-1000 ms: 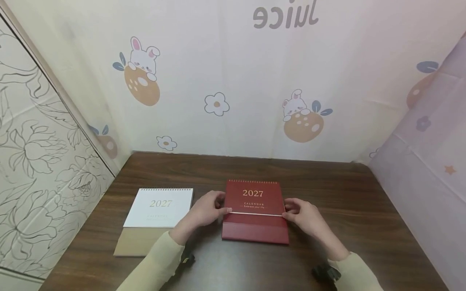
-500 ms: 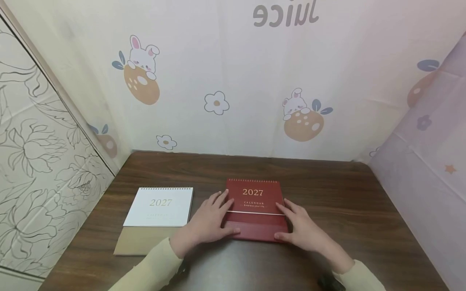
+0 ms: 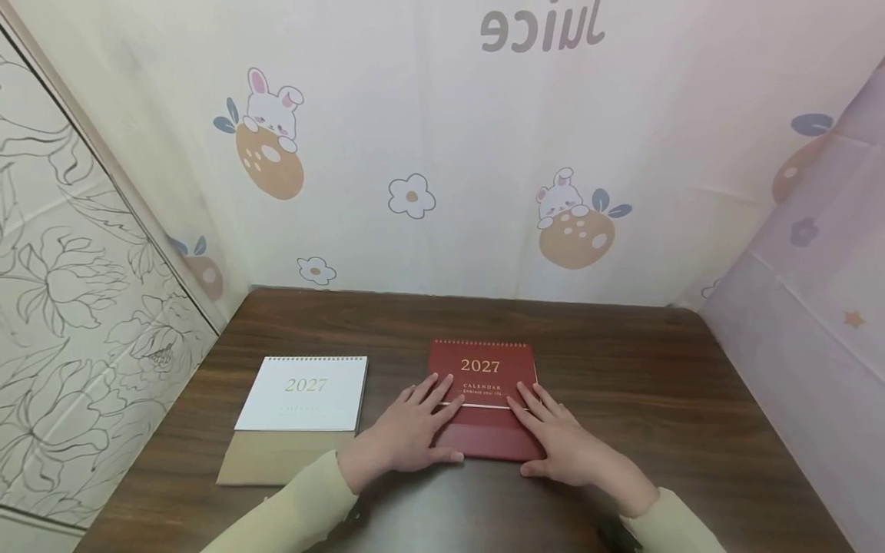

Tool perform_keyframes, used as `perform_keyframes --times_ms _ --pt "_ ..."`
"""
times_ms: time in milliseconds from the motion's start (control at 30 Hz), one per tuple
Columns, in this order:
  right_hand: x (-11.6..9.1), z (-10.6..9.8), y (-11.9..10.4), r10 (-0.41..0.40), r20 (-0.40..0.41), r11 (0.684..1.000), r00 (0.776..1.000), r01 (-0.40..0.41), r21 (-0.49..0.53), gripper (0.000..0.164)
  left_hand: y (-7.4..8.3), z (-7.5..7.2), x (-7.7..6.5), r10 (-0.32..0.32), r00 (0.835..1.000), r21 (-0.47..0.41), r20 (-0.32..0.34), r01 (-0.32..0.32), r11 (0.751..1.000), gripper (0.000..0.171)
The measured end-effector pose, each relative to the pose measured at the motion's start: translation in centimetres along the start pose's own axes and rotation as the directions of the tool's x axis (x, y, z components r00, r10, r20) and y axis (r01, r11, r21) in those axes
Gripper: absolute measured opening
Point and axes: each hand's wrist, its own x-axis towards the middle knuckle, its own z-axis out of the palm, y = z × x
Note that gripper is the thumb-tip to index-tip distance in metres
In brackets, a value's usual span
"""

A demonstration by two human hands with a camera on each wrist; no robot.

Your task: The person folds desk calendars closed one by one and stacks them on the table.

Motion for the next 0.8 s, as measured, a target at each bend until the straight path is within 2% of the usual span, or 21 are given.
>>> perform_keyframes --times_ms 267,533,800 --pt "0.2 -0.2 -0.1 0.001 0.043 1.0 0.999 0.0 -0.019 0.09 0.4 0.1 0.3 -0.033 0.999 -0.028 0.038 0.034 0.999 0.079" --pt "0.3 -0.3 -0.4 -0.003 0.034 0.998 0.999 0.005 -0.063 0.084 0.7 0.4 0.5 -0.04 0.996 0.005 0.083 0.039 0.999 0.079" --pt "0.3 0.0 -0.4 -0.007 0.003 0.993 1.0 0.007 -0.115 0.08 1.1 0.1 0.5 -0.049 0.995 0.031 0.088 0.046 0.998 0.079"
